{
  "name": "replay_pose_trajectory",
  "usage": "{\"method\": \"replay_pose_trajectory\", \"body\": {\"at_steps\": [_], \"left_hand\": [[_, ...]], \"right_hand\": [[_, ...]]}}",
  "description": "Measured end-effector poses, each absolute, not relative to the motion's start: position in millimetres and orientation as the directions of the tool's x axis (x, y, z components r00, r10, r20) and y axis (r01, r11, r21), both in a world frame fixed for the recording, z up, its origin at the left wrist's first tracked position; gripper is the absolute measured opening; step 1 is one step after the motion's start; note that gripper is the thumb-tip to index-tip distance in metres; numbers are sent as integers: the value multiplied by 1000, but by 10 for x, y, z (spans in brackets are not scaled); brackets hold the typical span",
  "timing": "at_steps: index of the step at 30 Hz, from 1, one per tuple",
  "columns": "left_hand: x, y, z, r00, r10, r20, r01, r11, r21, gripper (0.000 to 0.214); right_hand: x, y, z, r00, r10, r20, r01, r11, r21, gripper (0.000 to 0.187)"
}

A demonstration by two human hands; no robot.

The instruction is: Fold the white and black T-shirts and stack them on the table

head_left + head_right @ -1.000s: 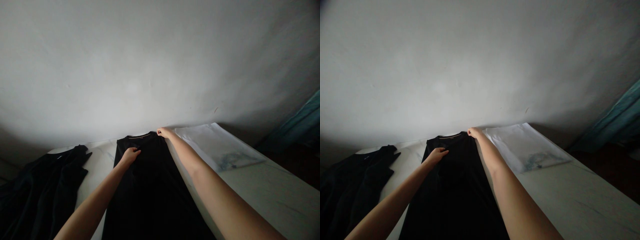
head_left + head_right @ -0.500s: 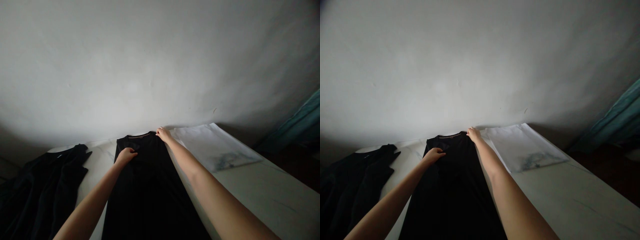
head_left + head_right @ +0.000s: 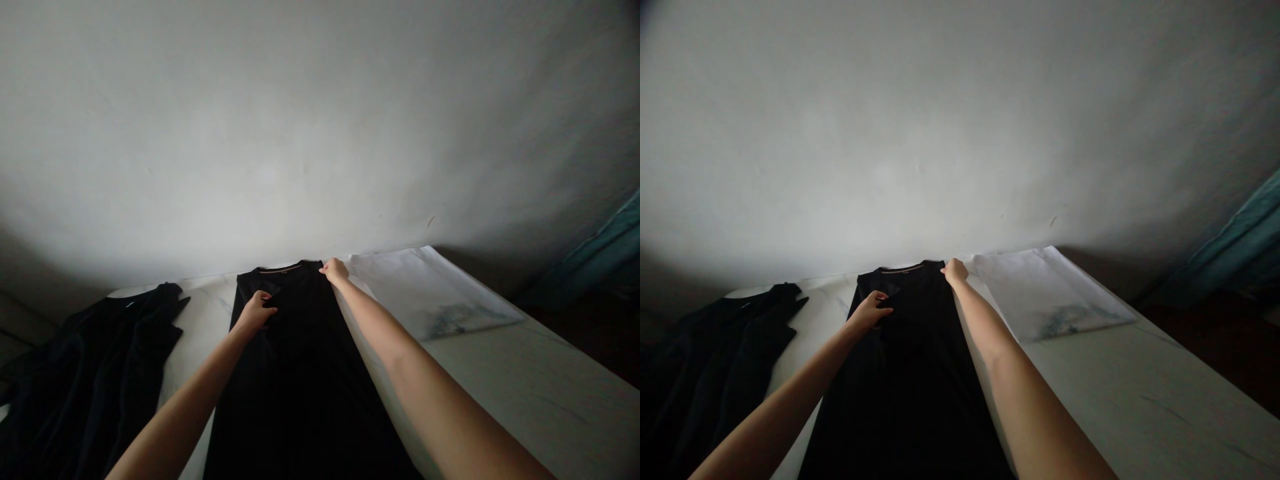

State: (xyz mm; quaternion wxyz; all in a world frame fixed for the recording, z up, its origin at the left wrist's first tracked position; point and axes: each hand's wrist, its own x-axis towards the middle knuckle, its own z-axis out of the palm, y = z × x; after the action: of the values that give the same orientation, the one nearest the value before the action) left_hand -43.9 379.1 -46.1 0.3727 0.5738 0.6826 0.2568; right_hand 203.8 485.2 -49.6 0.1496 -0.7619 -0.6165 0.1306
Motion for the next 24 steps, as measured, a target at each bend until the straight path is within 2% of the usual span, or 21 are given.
{"method": "replay_pose_trajectory", "body": {"at_steps": [4, 8, 10, 13, 16, 19, 21, 24], "left_hand": [[-463, 3783, -447, -99, 978, -184, 663, 203, 721, 33], [-472, 3768, -430, -68, 994, -87, 838, 104, 535, 33], [-448, 3719, -406, -43, 999, -17, 897, 46, 440, 32], [-348, 3609, -346, -30, 994, 109, 965, 0, 263, 34], [-164, 3515, -307, 105, 957, 272, 982, -143, 125, 33], [43, 3464, -368, 294, 897, 330, 923, -356, 145, 37], [142, 3448, -467, 401, 869, 291, 871, -460, 174, 44], [184, 3438, -614, 505, 848, 161, 829, -528, 185, 52]], "right_hand": [[1956, 4747, -520, 228, 971, 67, 902, -185, -390, 22], [1887, 4579, -512, 200, 958, 204, 927, -118, -355, 29], [1903, 4457, -532, 70, 948, 310, 950, 31, -311, 28], [1976, 4225, -621, -234, 884, 404, 912, 344, -224, 33], [2026, 3993, -739, -428, 828, 363, 842, 511, -174, 42], [2022, 3842, -806, -460, 863, 208, 853, 495, -168, 49], [2013, 3798, -797, -434, 891, 135, 875, 453, -170, 54], [2006, 3764, -724, -365, 926, 97, 910, 377, -174, 57]]}}
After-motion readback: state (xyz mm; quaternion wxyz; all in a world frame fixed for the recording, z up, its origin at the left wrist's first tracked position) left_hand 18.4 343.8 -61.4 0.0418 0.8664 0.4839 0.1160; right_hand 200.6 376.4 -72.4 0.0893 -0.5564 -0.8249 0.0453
